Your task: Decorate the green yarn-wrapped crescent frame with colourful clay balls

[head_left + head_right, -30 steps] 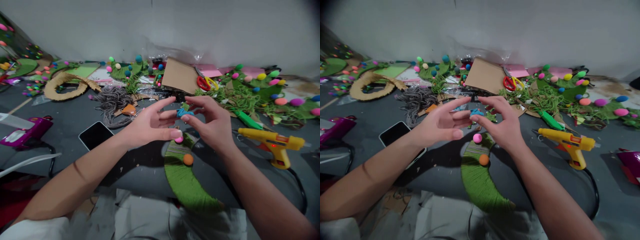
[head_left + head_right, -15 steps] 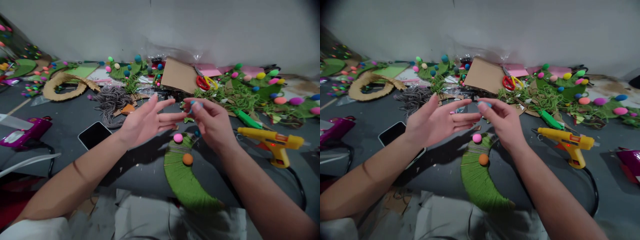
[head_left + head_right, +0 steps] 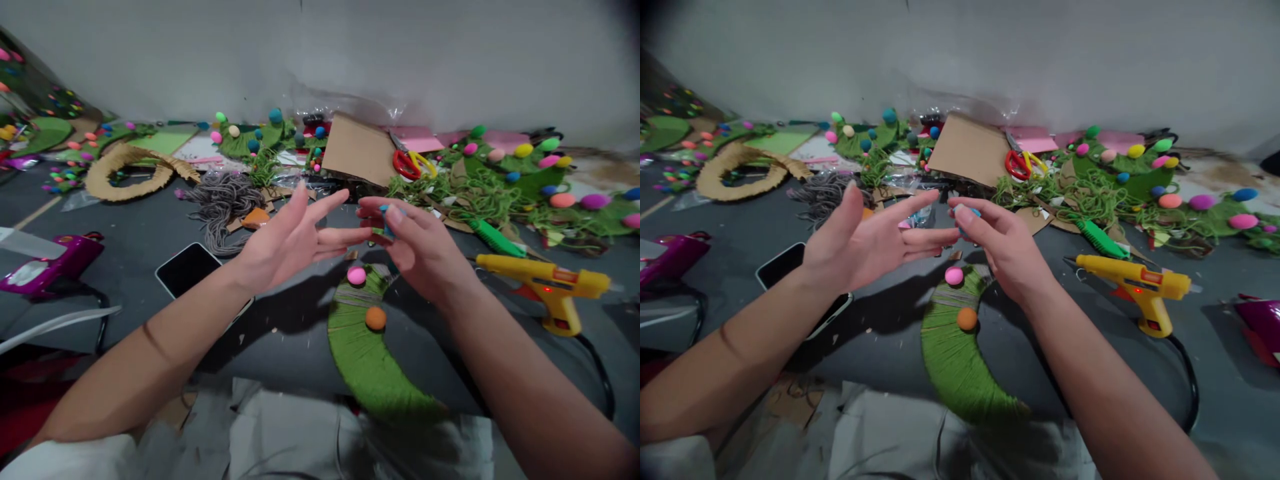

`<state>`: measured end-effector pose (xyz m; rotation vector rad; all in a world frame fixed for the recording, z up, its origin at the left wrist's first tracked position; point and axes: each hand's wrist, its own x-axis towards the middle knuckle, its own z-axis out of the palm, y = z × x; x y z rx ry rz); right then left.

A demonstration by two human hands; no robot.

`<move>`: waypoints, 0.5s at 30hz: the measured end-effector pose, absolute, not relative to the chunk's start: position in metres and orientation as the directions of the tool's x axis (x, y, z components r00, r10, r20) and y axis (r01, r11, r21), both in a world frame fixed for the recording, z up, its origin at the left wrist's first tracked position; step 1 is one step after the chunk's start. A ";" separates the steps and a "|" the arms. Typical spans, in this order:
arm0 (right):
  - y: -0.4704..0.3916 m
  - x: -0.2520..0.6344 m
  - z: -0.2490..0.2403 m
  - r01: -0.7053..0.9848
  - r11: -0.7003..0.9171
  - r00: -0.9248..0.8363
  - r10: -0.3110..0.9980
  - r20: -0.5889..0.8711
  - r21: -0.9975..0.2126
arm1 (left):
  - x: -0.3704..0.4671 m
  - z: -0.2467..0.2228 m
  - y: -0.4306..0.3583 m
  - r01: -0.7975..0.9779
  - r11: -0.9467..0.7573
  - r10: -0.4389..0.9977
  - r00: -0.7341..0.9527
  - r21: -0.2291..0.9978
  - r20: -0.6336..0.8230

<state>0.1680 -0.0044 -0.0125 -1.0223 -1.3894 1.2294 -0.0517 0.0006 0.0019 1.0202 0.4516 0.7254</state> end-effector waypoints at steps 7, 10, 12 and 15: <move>-0.002 0.171 -0.011 -0.060 0.130 -0.135 0.981 0.137 -0.990 | -0.058 0.010 0.008 -0.386 0.570 0.616 0.785 0.725 -0.067; -0.001 0.177 -0.008 -0.226 0.113 -0.152 0.977 0.150 -0.968 | -0.060 0.012 0.008 -0.404 0.571 0.615 0.787 0.715 -0.046; -0.001 0.180 -0.007 -0.225 0.113 -0.176 0.972 0.154 -0.968 | -0.060 0.013 0.007 -0.406 0.561 0.624 0.780 0.721 -0.046; -0.003 0.180 -0.007 -0.162 0.115 -0.214 0.966 0.148 -0.980 | -0.060 0.013 0.008 -0.406 0.542 0.637 0.770 0.735 -0.045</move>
